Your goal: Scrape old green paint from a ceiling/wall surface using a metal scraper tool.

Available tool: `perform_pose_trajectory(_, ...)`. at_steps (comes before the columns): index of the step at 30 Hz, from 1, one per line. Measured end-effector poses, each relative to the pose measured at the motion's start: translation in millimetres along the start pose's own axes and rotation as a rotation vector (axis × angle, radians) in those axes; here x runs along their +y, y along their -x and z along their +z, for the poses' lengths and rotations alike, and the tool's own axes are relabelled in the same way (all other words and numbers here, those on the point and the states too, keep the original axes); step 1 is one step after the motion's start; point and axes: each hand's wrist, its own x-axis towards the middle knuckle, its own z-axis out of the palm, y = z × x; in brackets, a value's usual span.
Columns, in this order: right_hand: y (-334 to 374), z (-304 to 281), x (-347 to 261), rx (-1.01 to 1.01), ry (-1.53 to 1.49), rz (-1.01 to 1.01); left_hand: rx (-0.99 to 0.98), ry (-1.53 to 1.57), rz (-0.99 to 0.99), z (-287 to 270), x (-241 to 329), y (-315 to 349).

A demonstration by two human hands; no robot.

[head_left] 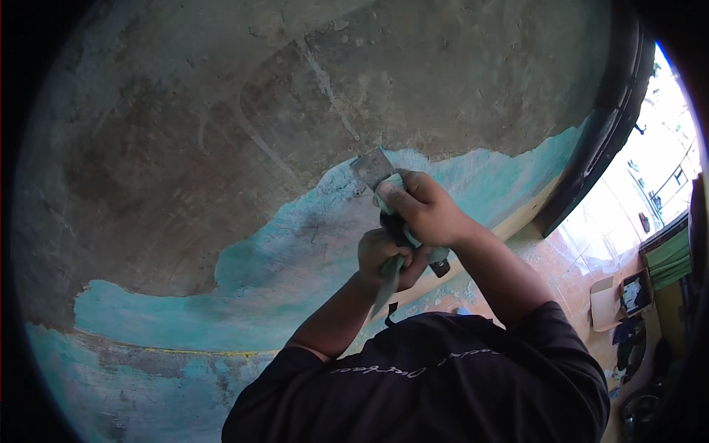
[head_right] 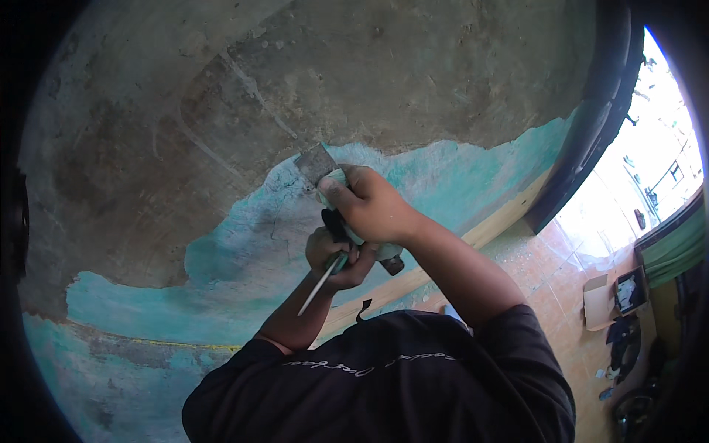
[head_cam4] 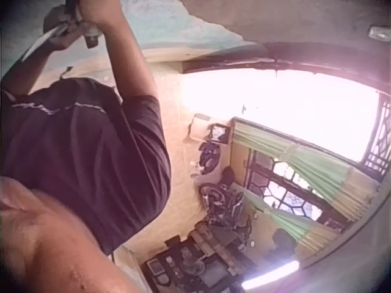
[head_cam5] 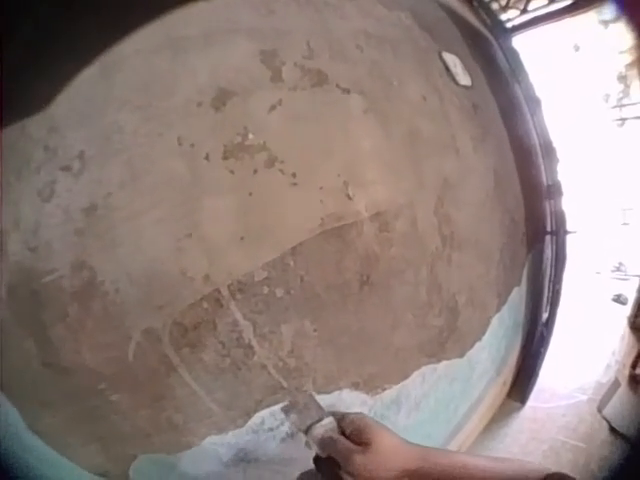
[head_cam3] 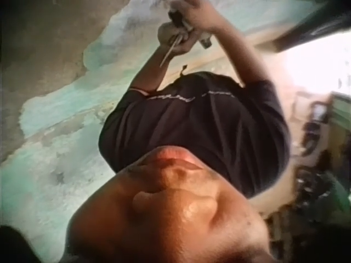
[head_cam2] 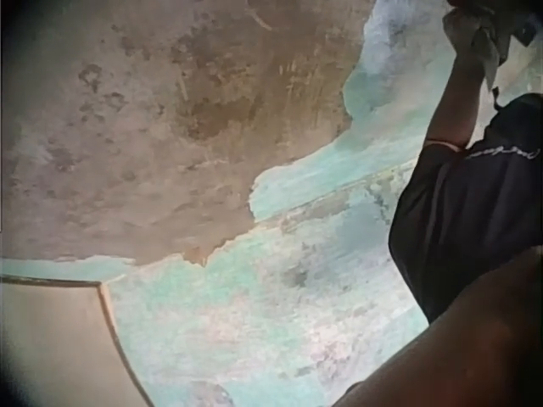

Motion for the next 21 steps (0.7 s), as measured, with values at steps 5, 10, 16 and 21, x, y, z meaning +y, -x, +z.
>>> perform_pose_trajectory(5, 6.2, -1.5, 13.5, 0.036, 0.104, -0.033, 0.112, 0.049, -0.06, 17.4, 4.0, 15.5)
perform_pose_trajectory(10, -2.5, 1.8, 2.6, 0.02, 0.088, 0.032, 0.074, 0.005, 0.005, 4.6, -4.5, 6.9)
perform_pose_trajectory(16, 4.0, 0.4, 24.0, 0.07, 0.152, -0.016, 0.074, 0.066, -0.05, 24.6, -26.7, 46.4)
perform_pose_trajectory(21, 0.8, 7.0, -0.2, 0.024, 0.053, -0.007, 0.071, 0.079, -0.07, 11.5, -23.8, 39.5)
